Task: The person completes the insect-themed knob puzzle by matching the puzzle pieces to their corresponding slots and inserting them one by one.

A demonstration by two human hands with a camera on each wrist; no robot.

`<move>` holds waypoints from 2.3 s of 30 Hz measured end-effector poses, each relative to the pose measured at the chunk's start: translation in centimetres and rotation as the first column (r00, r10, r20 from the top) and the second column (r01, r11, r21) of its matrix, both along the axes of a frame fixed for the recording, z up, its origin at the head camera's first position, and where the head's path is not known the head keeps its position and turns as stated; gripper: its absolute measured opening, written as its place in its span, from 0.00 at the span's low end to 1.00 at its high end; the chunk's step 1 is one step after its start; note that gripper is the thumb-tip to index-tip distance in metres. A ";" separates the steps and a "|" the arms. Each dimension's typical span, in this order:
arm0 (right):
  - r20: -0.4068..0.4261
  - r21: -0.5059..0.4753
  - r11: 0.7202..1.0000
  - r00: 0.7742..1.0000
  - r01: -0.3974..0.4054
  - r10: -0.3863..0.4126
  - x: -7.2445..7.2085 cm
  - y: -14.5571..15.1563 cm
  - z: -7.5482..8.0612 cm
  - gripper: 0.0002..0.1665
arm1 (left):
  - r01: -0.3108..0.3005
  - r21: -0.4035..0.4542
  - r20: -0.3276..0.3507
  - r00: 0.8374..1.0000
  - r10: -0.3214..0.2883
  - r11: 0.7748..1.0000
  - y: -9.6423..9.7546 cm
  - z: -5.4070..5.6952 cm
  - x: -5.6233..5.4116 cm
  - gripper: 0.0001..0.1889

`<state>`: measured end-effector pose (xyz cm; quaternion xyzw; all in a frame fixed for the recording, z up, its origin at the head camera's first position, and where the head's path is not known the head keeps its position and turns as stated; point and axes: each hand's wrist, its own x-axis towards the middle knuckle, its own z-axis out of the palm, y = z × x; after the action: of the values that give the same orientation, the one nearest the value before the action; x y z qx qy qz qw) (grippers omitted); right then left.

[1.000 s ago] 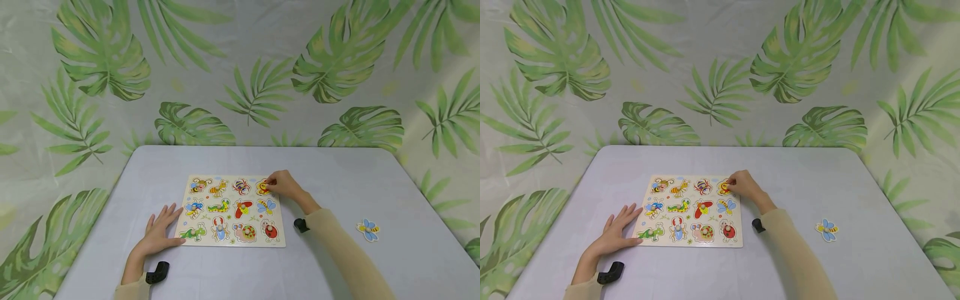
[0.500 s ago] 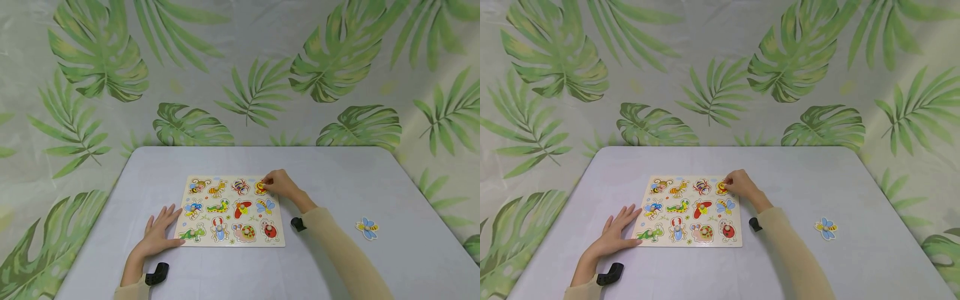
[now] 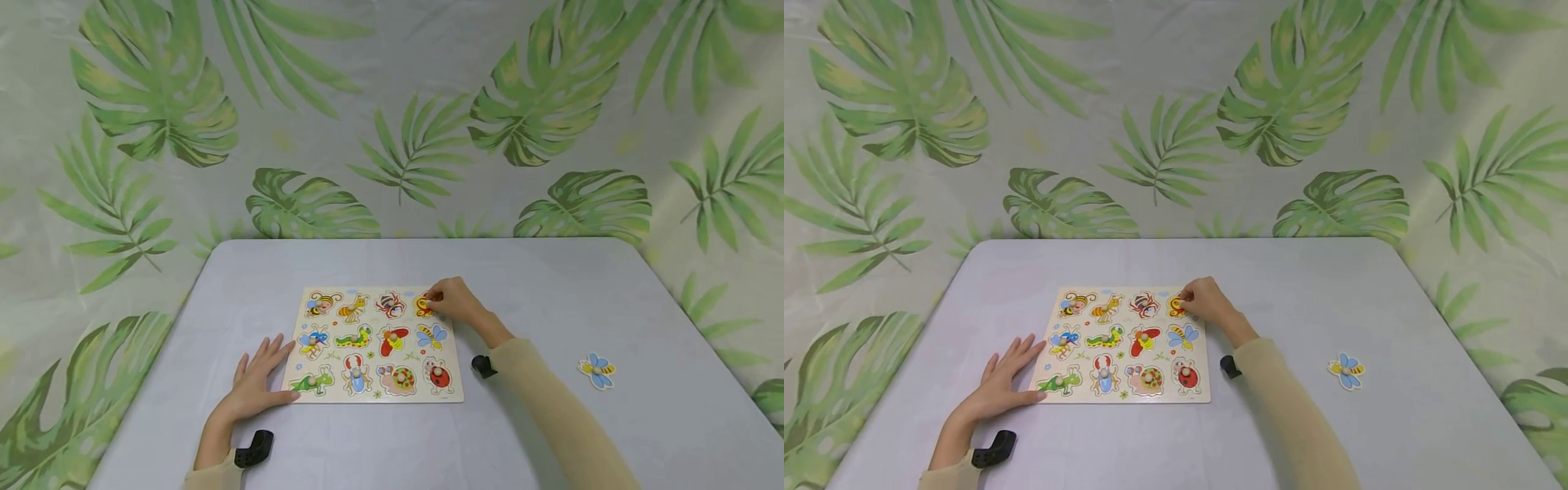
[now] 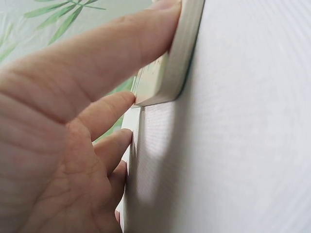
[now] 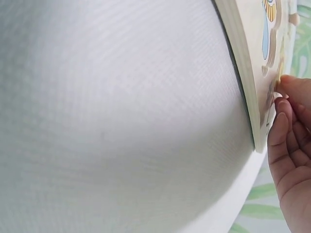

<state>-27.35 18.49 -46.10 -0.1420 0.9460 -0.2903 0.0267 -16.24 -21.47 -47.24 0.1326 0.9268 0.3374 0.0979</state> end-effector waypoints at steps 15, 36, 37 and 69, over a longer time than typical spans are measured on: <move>0.043 -0.068 0.997 0.999 0.029 -0.026 0.7 0.7 0.1 0.12 | 0.008 0.002 -0.002 1.000 -0.008 1.000 0.1 0.1 0.0 0.49; -0.081 -0.044 0.998 0.995 0.049 -0.052 3.3 4.5 1.1 0.12 | 0.010 -0.005 -0.004 1.000 -0.010 1.000 0.0 -0.1 0.0 0.48; -0.087 -0.044 0.998 0.995 0.048 -0.052 3.4 4.7 1.1 0.12 | 0.010 -0.004 -0.007 1.000 -0.010 1.000 0.0 -0.1 0.0 0.48; -0.197 -0.076 0.986 0.967 0.148 -0.160 8.5 11.0 0.3 0.07 | 0.005 0.032 -0.018 1.000 -0.005 0.999 -0.4 -0.3 0.4 0.48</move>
<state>-18.84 29.53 -45.82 -0.0976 0.9426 -0.3042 -0.0967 -15.87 -21.83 -47.50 0.1394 0.9218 0.3509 0.0882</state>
